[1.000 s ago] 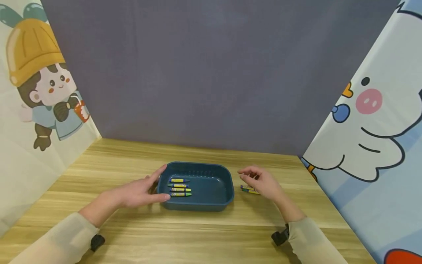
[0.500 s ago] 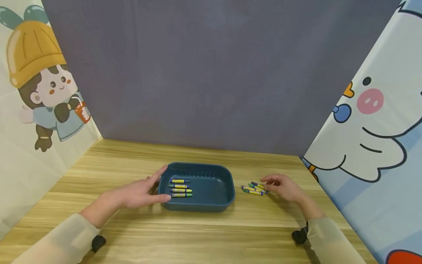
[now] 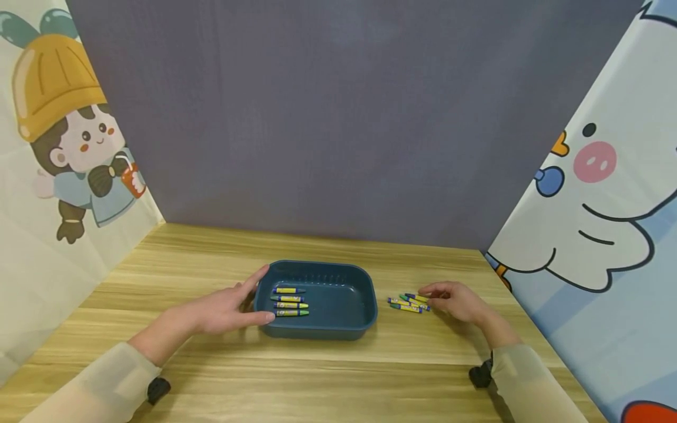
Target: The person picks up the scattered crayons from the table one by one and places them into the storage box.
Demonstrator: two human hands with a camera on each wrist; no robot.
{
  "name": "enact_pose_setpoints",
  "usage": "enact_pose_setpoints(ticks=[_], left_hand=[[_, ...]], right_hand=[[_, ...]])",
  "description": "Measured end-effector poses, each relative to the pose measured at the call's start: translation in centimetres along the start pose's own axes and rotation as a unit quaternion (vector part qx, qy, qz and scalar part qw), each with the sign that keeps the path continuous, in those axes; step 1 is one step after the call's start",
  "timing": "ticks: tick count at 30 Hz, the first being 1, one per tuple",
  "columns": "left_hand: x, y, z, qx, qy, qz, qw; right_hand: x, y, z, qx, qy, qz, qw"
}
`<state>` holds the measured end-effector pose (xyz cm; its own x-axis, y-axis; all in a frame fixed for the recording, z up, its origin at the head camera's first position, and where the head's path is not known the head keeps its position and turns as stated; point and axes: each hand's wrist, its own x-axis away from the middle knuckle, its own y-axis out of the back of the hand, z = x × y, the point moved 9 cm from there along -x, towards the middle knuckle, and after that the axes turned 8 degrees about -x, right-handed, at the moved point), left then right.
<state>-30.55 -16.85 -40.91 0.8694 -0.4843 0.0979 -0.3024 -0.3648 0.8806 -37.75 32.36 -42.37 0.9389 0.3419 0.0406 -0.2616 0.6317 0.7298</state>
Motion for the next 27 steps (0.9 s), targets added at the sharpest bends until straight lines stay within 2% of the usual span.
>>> enact_pose_setpoints(ticks=[8,15,21,27], left_hand=[[0.1,0.0,0.1,0.003,0.004,0.003,1.0000],[0.0,-0.1,0.3,0.004,0.005,0.005,1.0000],[0.0,-0.1,0.3,0.001,0.003,0.002,1.0000],[-0.1,-0.1,0.2,0.002,0.004,0.002,1.0000]], right_hand=[[-0.2,0.0,0.1,0.026,0.002,0.005,1.000],[-0.3,0.5,0.6,0.002,-0.006,-0.021,1.000],[-0.6,0.8,3.8,-0.002,0.015,-0.038,0.999],[-0.9,-0.3,8.0,-0.008,0.058,-0.038,0.998]])
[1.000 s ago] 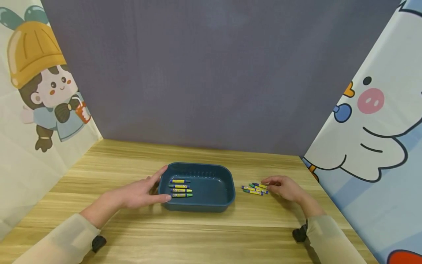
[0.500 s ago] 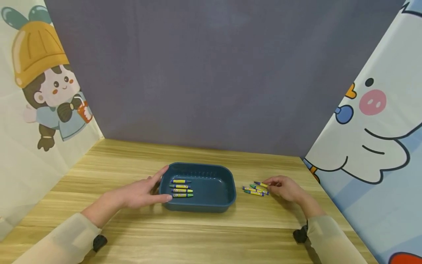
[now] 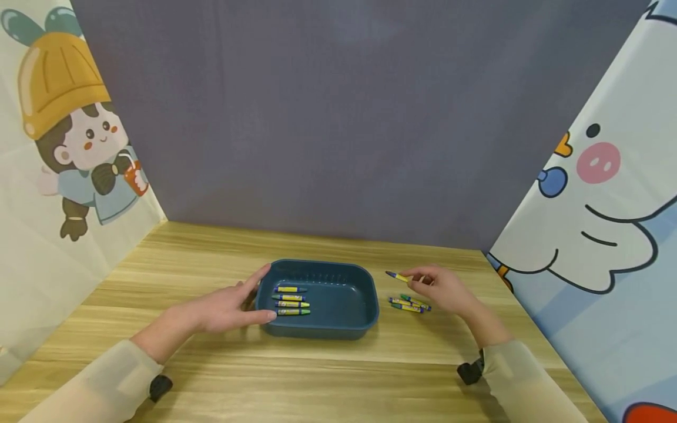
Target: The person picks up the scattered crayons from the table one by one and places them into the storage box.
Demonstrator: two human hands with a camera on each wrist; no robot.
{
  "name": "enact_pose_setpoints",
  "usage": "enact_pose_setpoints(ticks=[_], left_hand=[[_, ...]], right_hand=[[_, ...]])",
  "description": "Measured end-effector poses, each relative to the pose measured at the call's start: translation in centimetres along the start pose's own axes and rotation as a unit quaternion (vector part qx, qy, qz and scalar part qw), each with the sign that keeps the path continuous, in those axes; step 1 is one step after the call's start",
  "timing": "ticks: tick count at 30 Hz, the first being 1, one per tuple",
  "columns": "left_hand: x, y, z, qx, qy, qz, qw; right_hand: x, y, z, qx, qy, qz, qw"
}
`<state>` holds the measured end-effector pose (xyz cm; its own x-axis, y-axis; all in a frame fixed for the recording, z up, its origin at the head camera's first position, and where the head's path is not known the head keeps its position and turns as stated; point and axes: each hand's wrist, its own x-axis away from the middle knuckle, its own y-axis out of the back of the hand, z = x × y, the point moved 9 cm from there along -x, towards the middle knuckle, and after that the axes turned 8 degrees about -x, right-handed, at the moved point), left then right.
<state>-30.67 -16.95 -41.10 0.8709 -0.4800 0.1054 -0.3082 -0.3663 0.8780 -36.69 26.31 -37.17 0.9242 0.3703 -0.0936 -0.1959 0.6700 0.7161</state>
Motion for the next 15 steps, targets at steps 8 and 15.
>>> enact_pose_setpoints(ticks=[8,15], left_hand=[[0.0,-0.1,0.1,-0.001,0.004,0.004,1.0000],[0.1,-0.1,0.0,0.001,0.005,0.005,1.0000]], right_hand=[[-0.9,-2.9,5.3,-0.018,0.060,0.011,0.998],[-2.0,-6.0,8.6,-0.019,0.085,0.052,0.995]])
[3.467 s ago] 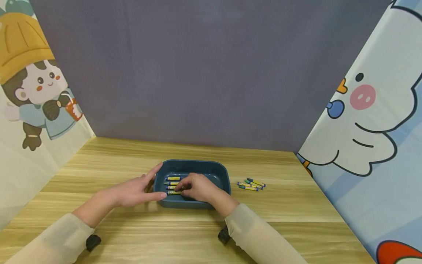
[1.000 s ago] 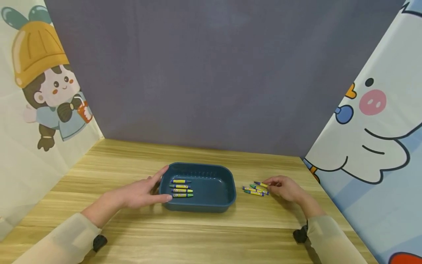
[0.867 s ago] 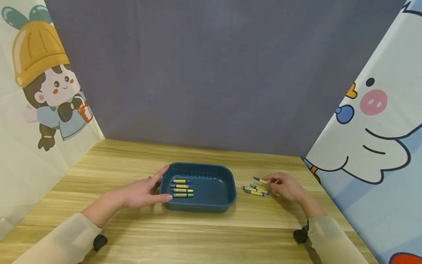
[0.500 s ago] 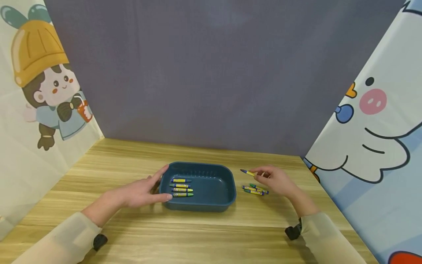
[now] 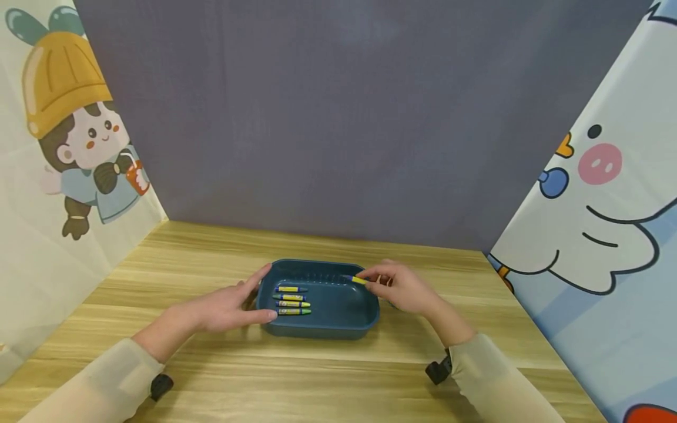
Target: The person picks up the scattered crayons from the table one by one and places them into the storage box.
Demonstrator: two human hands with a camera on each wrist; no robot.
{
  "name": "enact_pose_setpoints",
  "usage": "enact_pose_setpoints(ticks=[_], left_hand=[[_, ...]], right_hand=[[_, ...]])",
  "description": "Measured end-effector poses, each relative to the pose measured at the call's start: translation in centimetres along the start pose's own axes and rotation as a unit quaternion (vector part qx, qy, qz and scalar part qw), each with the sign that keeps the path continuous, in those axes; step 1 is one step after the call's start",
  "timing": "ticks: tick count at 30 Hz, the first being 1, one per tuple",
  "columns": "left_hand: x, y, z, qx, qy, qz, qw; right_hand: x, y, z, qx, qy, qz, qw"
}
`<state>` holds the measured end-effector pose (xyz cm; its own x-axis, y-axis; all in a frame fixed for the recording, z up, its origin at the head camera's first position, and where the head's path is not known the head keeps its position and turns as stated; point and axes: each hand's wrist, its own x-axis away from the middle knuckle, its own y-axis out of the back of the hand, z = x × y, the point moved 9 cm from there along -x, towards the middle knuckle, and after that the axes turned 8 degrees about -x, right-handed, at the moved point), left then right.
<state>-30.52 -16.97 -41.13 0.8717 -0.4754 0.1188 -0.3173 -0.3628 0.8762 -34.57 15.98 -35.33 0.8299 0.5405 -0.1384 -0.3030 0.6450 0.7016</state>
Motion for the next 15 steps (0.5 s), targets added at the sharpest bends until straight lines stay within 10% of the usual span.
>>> enact_pose_setpoints(ticks=[15], left_hand=[[0.0,0.1,0.0,-0.001,-0.007,-0.005,1.0000]], right_hand=[[-4.8,-5.7,2.8,0.044,0.025,0.031,0.998]])
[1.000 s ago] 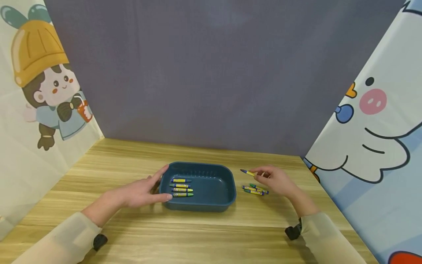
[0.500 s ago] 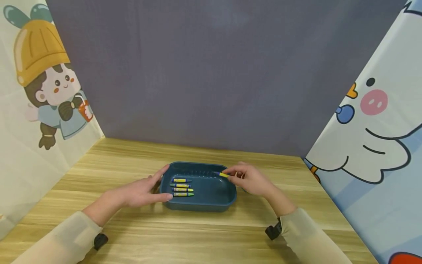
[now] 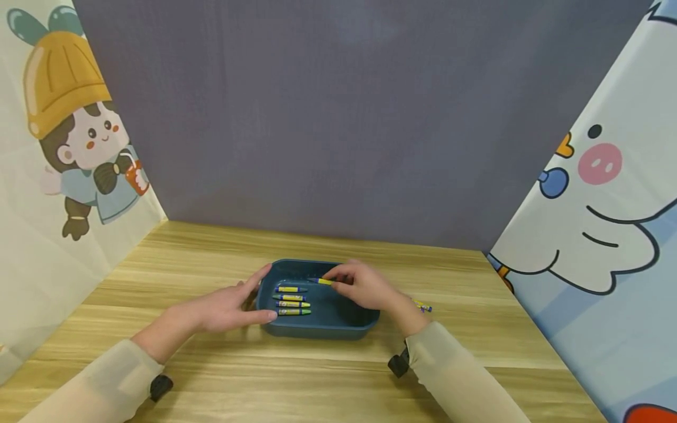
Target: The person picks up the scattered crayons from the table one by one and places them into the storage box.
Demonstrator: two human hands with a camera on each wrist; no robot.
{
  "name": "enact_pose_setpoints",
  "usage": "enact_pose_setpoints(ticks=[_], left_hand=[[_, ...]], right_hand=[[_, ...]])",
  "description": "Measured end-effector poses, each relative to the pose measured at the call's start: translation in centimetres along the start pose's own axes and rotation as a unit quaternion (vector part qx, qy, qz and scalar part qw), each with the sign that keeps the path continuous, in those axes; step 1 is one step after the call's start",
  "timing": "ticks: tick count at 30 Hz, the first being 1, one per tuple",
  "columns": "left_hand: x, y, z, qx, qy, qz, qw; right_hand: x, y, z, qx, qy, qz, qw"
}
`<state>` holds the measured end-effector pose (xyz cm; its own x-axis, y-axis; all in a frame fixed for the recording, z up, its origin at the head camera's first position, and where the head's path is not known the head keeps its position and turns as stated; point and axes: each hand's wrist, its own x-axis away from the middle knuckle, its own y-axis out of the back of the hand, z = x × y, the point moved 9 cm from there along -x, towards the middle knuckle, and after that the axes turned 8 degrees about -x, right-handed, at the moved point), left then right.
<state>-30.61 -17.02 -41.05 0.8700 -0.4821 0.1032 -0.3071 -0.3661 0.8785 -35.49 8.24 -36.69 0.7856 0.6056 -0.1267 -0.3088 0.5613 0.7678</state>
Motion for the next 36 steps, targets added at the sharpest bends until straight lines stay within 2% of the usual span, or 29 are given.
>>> enact_pose_setpoints(ticks=[3,11,20,26,36], left_hand=[[0.0,-0.1,-0.1,0.001,-0.001,0.001,1.0000],[0.0,-0.2,-0.3,0.006,0.001,0.005,1.0000],[-0.1,-0.3,-0.3,0.011,0.005,0.010,0.9999],[0.0,0.0,-0.7,0.008,-0.009,0.001,0.9999],[-0.1,0.0,-0.1,0.006,-0.003,0.001,1.0000]], right_hand=[[-0.7,-0.8,0.2,0.010,0.005,0.002,1.000],[-1.9,-2.2,0.4,0.039,-0.014,0.019,0.999],[-2.3,-4.2,-1.1,0.057,-0.057,0.047,0.996],[-2.4,-4.6,-1.5,0.060,-0.065,0.052,0.995],[-2.7,-5.1,-1.7,0.092,-0.073,0.063,0.991]])
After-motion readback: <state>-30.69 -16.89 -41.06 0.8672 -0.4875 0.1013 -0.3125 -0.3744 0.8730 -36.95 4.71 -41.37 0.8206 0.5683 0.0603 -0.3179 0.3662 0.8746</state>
